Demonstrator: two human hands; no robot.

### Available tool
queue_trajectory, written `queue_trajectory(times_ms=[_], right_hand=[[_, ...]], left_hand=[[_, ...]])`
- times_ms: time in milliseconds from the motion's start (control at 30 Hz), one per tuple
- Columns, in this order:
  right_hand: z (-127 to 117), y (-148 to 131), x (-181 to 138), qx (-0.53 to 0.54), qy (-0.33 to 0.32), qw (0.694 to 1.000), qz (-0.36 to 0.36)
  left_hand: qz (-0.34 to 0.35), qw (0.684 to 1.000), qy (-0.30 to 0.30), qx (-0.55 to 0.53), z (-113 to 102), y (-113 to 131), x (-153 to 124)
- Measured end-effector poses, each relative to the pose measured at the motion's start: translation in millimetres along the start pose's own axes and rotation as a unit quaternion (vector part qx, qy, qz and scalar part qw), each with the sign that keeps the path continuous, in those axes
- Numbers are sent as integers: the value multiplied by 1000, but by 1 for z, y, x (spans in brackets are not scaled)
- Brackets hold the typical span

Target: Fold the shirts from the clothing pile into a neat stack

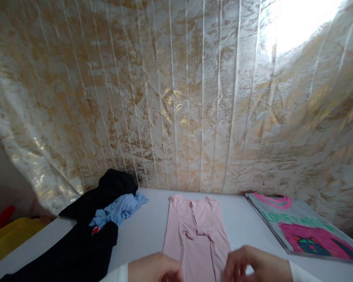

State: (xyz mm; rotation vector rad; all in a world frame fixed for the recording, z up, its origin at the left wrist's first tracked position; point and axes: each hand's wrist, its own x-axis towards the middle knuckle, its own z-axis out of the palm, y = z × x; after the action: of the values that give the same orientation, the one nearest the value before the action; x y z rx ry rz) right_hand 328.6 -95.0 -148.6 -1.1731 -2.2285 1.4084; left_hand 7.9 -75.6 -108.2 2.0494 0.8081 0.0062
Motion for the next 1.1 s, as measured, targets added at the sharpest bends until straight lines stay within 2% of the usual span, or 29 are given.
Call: queue_trajectory(times_ms=[67,167,267,400,533,733,833,967,1100], right_hand=[[-27,8,18,-65,109,991,39],[-69,31,50,-155,249,953,72],[-102,58,77,-180,310,930,86],[-125,83,103,-203,353,907,104],[-137,98,124,-211,334,904,165],[-153,106,145,-176,198,929,257],[-158,102,148,-154,151,928,302],[-162,93,146,-136,131,916,355],[-161,86,146,-123,151,902,384]], left_hand=[[7,997,66,29,-4,5,26],[28,975,192,111,-12,-3,77],[7,936,306,176,-26,-21,130],[-50,909,363,199,-43,-33,186],[-82,901,376,201,-43,-35,214],[-45,906,384,170,-32,-36,222],[-21,913,385,131,-30,-34,220],[-14,918,390,78,-30,-28,212],[-36,914,400,64,-32,-27,204]])
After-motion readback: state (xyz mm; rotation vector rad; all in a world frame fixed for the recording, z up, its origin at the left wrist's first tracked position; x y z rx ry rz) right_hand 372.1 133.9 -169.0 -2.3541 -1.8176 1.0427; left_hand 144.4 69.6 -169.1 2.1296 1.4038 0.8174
